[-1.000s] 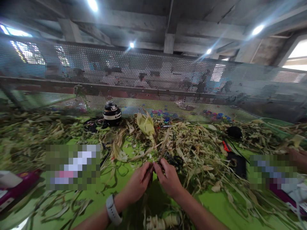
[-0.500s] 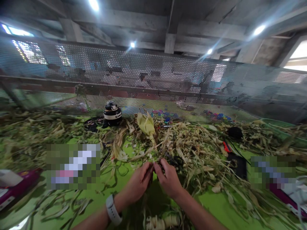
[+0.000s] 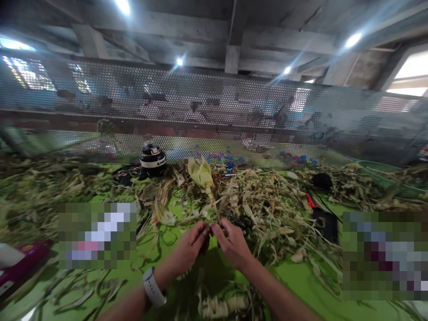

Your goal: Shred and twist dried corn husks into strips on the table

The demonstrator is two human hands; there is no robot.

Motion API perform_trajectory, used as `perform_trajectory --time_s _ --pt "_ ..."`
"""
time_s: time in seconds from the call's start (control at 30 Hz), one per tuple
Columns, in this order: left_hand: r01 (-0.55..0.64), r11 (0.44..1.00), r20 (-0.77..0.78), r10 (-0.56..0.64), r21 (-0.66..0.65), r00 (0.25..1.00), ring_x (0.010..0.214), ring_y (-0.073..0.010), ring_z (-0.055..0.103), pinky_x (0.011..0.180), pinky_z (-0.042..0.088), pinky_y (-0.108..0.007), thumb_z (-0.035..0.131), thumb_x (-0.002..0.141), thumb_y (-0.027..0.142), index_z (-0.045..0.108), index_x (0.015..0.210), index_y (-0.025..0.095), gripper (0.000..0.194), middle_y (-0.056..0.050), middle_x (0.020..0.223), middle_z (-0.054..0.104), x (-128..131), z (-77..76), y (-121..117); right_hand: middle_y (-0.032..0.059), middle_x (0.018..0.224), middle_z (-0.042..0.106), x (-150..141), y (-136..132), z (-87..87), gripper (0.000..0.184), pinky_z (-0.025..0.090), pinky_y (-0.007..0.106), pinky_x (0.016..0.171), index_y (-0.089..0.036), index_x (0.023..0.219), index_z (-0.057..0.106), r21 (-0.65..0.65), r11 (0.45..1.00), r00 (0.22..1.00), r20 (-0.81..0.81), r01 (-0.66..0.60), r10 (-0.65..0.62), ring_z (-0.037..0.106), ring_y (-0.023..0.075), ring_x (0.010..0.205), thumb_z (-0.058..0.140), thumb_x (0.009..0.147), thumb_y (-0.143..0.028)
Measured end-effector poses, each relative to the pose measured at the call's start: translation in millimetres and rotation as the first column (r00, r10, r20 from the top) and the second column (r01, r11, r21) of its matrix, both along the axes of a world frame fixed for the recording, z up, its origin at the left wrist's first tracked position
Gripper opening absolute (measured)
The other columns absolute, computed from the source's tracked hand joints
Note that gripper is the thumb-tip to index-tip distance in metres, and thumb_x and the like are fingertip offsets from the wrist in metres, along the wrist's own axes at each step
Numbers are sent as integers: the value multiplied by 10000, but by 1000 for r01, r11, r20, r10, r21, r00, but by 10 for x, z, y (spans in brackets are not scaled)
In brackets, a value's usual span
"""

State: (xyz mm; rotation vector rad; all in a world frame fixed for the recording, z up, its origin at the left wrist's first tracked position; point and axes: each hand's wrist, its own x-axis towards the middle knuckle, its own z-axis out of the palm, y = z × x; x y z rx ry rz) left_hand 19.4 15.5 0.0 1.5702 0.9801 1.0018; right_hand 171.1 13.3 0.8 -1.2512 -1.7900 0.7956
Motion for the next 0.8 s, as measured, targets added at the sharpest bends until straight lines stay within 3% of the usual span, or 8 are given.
perform_trajectory --time_s 0.17,0.37,0.53,0.67,0.8 --pt "-39 977 373 117 -211 921 474 -71 378 455 291 -196 496 806 417 433 723 185 255 61 570 437 -62 98 69 -17 585 483 153 99 137 369 371 227 523 -185 719 502 29 992 975 -186 125 -118 460 119 547 365 879 -487" --pt "28 956 545 143 -293 826 474 -43 399 448 292 -159 590 775 355 491 765 160 219 57 583 473 -86 117 70 -34 500 486 292 254 205 384 356 224 459 -184 663 513 -28 978 940 -270 208 -208 439 108 464 450 816 -531" --pt "210 924 811 153 -320 565 473 -21 377 437 306 -124 654 719 193 520 790 140 161 65 584 414 -185 244 83 -43 473 475 270 268 173 371 349 222 430 -189 636 496 -68 982 945 -267 176 -187 433 100 424 469 785 -528" --pt "296 909 891 146 -292 430 462 -11 348 424 312 -107 599 759 144 526 805 127 87 70 587 360 -275 331 104 -47 484 481 246 263 133 344 355 216 431 -190 645 492 -71 984 949 -262 164 -177 438 96 429 470 783 -504" --pt "338 898 903 129 -282 409 464 -7 339 429 312 -109 597 764 137 528 811 116 86 70 592 338 -290 342 90 -51 496 488 226 271 75 290 356 214 445 -189 680 488 -84 983 951 -252 165 -181 438 93 440 505 765 -466"
